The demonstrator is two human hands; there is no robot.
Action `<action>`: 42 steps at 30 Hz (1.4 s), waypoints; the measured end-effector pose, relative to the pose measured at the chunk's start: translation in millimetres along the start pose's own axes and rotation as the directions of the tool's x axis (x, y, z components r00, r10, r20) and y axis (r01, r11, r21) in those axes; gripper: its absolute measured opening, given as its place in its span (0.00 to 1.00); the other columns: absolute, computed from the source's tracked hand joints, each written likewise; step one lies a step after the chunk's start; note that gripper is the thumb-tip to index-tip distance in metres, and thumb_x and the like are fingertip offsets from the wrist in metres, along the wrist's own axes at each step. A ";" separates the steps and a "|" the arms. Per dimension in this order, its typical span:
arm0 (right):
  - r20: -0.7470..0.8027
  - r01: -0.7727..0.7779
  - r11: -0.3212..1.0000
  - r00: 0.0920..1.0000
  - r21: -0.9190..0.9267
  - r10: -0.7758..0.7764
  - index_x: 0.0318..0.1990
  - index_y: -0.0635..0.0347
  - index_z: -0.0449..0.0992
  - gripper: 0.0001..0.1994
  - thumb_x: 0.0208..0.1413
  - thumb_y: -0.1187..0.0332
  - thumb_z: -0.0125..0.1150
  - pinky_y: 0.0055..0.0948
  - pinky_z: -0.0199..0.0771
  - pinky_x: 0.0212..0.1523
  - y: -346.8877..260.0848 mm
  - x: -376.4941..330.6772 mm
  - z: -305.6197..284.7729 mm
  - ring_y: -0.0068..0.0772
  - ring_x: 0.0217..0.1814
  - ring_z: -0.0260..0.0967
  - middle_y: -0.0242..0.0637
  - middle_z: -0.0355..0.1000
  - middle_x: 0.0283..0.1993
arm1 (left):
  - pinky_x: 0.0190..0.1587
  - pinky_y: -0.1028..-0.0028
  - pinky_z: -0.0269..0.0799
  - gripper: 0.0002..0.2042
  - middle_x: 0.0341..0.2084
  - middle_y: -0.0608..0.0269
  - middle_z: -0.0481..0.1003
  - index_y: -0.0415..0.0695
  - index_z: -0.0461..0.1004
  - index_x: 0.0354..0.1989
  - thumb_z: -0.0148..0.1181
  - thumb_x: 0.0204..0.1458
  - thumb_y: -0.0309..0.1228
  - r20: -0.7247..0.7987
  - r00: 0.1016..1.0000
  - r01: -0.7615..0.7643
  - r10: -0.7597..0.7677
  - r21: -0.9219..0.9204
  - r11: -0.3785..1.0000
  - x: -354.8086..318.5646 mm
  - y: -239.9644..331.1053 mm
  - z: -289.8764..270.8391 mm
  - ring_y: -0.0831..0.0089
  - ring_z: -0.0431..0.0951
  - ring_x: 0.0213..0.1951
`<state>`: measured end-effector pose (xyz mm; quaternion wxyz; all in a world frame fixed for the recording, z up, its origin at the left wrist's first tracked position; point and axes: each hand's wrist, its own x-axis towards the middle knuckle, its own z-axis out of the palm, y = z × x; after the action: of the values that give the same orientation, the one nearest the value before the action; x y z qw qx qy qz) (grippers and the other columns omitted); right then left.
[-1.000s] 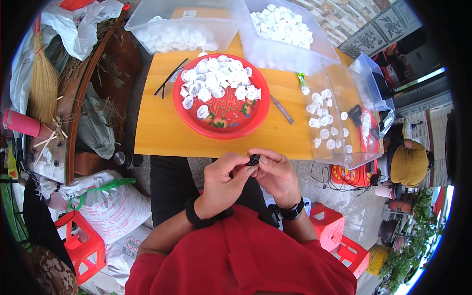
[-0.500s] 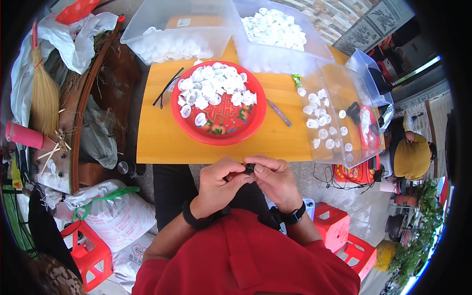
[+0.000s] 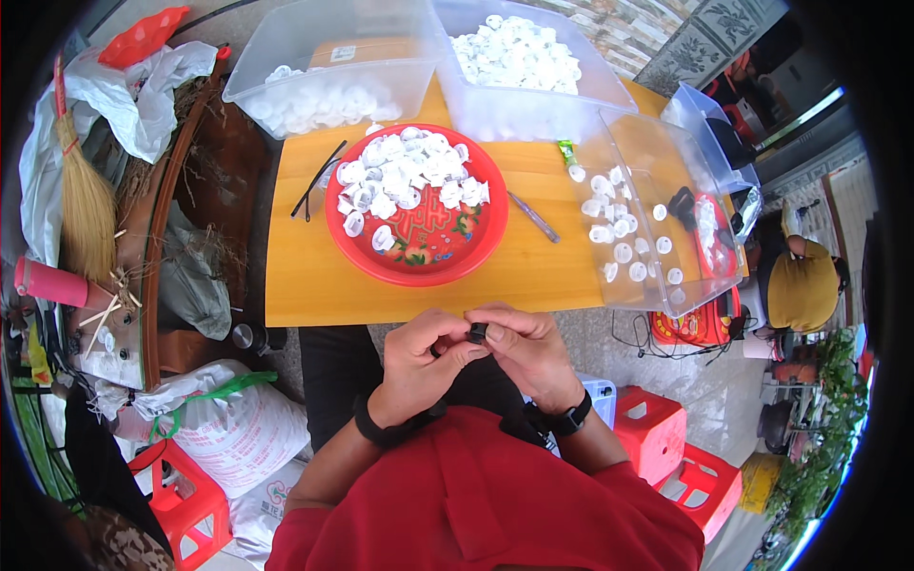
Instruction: Assembling small plastic components by inserting black pieces into white shells.
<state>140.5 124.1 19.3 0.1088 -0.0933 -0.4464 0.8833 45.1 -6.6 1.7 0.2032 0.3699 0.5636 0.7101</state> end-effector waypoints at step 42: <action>0.083 -0.046 0.997 0.996 0.067 0.041 0.48 0.70 0.69 0.13 0.58 0.72 0.48 0.29 0.66 0.51 12.0 -4.6 10.0 0.33 0.49 0.67 0.44 0.70 0.46 | 0.29 0.81 0.68 0.17 0.42 0.51 0.73 0.38 0.74 0.42 0.65 0.39 0.20 0.080 0.981 -0.164 0.177 -0.142 0.976 2.3 -12.1 -8.8 0.80 0.71 0.26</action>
<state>140.9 108.2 15.8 0.0742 -0.0629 -0.4178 0.9033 35.4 -7.3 -9.9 0.1918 0.4347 0.4704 0.7436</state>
